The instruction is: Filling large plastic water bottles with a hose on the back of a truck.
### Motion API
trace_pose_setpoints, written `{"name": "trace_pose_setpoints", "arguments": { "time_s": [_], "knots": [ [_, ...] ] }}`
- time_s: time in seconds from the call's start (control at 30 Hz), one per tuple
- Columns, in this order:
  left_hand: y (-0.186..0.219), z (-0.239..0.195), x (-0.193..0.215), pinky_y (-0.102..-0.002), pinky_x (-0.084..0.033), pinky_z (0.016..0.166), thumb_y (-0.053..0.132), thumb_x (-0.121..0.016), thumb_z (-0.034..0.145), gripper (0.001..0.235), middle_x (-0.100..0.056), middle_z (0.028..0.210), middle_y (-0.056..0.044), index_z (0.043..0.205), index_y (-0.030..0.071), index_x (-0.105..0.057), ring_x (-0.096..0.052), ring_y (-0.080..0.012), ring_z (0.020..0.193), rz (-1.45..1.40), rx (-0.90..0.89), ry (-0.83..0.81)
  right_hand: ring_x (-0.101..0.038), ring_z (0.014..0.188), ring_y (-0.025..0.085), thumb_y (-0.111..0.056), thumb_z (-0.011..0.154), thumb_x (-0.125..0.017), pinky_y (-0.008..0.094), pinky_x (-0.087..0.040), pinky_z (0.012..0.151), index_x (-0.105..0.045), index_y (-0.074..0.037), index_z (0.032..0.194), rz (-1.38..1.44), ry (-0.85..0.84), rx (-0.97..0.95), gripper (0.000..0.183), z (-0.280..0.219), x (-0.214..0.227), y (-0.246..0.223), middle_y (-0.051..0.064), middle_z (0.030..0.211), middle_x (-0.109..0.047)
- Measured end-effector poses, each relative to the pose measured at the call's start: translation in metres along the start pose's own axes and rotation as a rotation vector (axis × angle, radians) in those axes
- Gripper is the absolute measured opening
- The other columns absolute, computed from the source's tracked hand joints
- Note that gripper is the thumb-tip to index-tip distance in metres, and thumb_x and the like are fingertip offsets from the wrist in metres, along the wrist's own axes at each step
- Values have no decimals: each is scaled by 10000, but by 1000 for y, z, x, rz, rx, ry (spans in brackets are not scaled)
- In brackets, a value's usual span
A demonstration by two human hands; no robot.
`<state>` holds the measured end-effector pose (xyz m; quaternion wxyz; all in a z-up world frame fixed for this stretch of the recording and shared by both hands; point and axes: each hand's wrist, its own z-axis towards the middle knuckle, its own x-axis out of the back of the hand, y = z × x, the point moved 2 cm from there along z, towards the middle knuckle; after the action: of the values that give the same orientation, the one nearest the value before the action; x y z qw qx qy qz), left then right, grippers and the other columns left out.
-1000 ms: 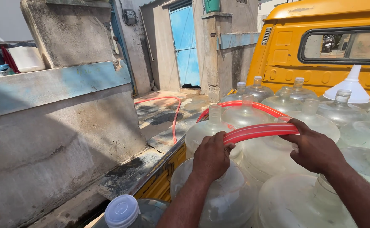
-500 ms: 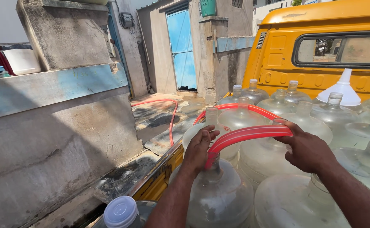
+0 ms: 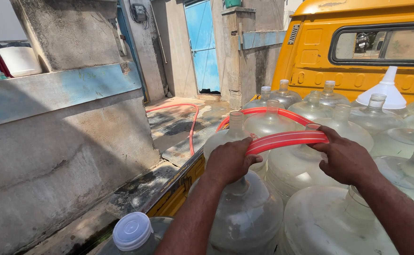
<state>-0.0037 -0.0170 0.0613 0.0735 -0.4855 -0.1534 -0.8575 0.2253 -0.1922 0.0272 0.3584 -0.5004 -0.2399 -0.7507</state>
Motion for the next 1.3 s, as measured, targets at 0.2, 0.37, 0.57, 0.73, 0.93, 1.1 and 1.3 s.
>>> {"name": "trace_pose_setpoints", "arguments": {
  "time_s": [0.2, 0.37, 0.57, 0.73, 0.93, 1.1, 1.3],
  "knots": [
    [-2, 2, -7, -509, -541, 801, 490, -694, 909, 456, -751, 952, -120, 1163, 114, -654, -720, -326, 935, 33, 6, 2, -638, 1244, 191, -184, 798, -710, 402, -554, 1030, -637, -375, 1355, -8, 38, 17, 593, 0, 2, 1, -83, 1654, -297],
    [8, 13, 3, -508, -541, 790, 487, -696, 907, 463, -745, 889, -130, 1205, 135, -654, -721, -335, 893, 66, 12, -4, -617, 1270, 202, -183, 802, -694, 407, -552, 1028, -646, -356, 1343, 36, 87, 3, 569, 0, -2, 4, -56, 1643, -331],
    [14, 39, 15, -515, -535, 799, 481, -702, 913, 433, -752, 894, -133, 1170, 134, -687, -716, -348, 896, 105, -44, 11, -590, 1297, 241, -182, 817, -682, 430, -540, 1025, -623, -343, 1371, 64, 170, -23, 580, -4, 0, 6, -4, 1617, -373],
    [19, 59, 24, -518, -538, 801, 474, -700, 908, 419, -760, 947, -125, 1157, 138, -700, -712, -338, 928, 86, -76, 5, -573, 1306, 255, -192, 811, -696, 442, -524, 1021, -613, -325, 1380, 94, 228, -41, 591, -1, 1, 8, 28, 1603, -371],
    [35, 74, 38, -496, -546, 815, 476, -696, 919, 393, -767, 934, -108, 1101, 129, -721, -724, -310, 912, 109, -101, -13, -575, 1292, 284, -222, 786, -740, 445, -525, 1012, -583, -308, 1397, 125, 316, -65, 637, 3, -6, 16, 72, 1600, -365],
    [47, 79, 49, -494, -545, 808, 470, -692, 913, 391, -764, 903, -108, 1124, 143, -733, -730, -302, 894, 48, -76, -20, -594, 1267, 293, -192, 783, -735, 445, -534, 1003, -563, -285, 1421, 177, 356, -69, 667, 1, -4, 17, 80, 1564, -408],
    [41, 76, 47, -497, -545, 810, 470, -685, 918, 409, -770, 937, -116, 1140, 132, -742, -738, -307, 911, 16, -57, -29, -603, 1275, 270, -190, 797, -731, 438, -537, 1017, -566, -280, 1423, 204, 295, -93, 654, -1, 0, 14, 47, 1560, -417]
  ]
}}
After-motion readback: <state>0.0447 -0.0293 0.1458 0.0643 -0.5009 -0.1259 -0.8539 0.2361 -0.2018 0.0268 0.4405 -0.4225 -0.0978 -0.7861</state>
